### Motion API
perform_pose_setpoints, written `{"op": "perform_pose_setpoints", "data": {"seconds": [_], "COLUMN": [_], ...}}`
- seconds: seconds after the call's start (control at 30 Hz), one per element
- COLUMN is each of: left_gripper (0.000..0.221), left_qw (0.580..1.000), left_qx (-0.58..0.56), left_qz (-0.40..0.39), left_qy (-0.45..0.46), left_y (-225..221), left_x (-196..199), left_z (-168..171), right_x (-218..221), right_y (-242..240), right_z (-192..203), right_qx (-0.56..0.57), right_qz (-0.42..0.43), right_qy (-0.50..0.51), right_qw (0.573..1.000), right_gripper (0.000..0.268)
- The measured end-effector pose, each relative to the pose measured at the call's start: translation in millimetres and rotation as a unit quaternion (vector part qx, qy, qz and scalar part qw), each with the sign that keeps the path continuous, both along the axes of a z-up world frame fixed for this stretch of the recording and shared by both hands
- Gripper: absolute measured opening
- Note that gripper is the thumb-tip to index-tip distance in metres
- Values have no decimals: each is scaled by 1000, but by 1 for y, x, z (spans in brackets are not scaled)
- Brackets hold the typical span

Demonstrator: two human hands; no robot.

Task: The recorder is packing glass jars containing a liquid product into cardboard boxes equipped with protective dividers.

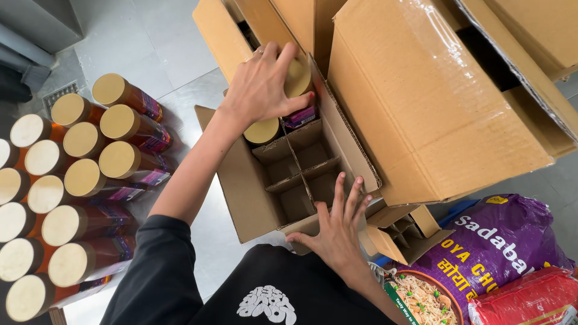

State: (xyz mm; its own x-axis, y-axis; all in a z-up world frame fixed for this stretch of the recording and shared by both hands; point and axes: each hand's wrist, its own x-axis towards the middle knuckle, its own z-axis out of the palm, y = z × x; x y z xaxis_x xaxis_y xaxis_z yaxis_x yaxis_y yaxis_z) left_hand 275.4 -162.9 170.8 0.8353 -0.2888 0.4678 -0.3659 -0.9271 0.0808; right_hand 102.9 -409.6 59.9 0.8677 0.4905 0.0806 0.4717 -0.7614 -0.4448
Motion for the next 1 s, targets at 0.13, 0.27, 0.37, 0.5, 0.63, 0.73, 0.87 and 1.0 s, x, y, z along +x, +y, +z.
{"op": "perform_pose_setpoints", "data": {"seconds": [0.13, 0.27, 0.37, 0.5, 0.63, 0.73, 0.87, 1.0], "left_gripper": [76, 85, 86, 87, 83, 79, 83, 84], "left_qw": [1000, 997, 990, 985, 992, 993, 991, 987], "left_qx": [25, 78, 121, 127, 126, 109, 115, 140], "left_qz": [14, -23, -16, 8, -21, -43, -67, -44], "left_qy": [1, 1, 64, 113, 24, 22, 12, 69], "left_y": [-11, -18, -20, -13, 1, 8, 1, -13], "left_x": [9, 15, 14, 5, 0, 7, 15, 14], "left_z": [-3, 0, 3, 2, -6, -11, -20, -33], "right_x": [-1, -1, -1, -1, -3, -2, -1, 1], "right_y": [0, -1, -3, -1, 1, 1, 1, 0], "right_z": [-5, -9, -12, -9, -7, -10, -8, -4], "right_qx": [-10, -7, -11, -19, -18, 2, -19, -13], "right_qz": [2, -7, -3, 1, 2, -1, 1, -2], "right_qy": [6, 3, 6, 16, 16, 1, 11, 28], "right_qw": [1000, 1000, 1000, 1000, 1000, 1000, 1000, 1000], "right_gripper": [98, 97, 95, 93, 91, 92, 94, 94]}}
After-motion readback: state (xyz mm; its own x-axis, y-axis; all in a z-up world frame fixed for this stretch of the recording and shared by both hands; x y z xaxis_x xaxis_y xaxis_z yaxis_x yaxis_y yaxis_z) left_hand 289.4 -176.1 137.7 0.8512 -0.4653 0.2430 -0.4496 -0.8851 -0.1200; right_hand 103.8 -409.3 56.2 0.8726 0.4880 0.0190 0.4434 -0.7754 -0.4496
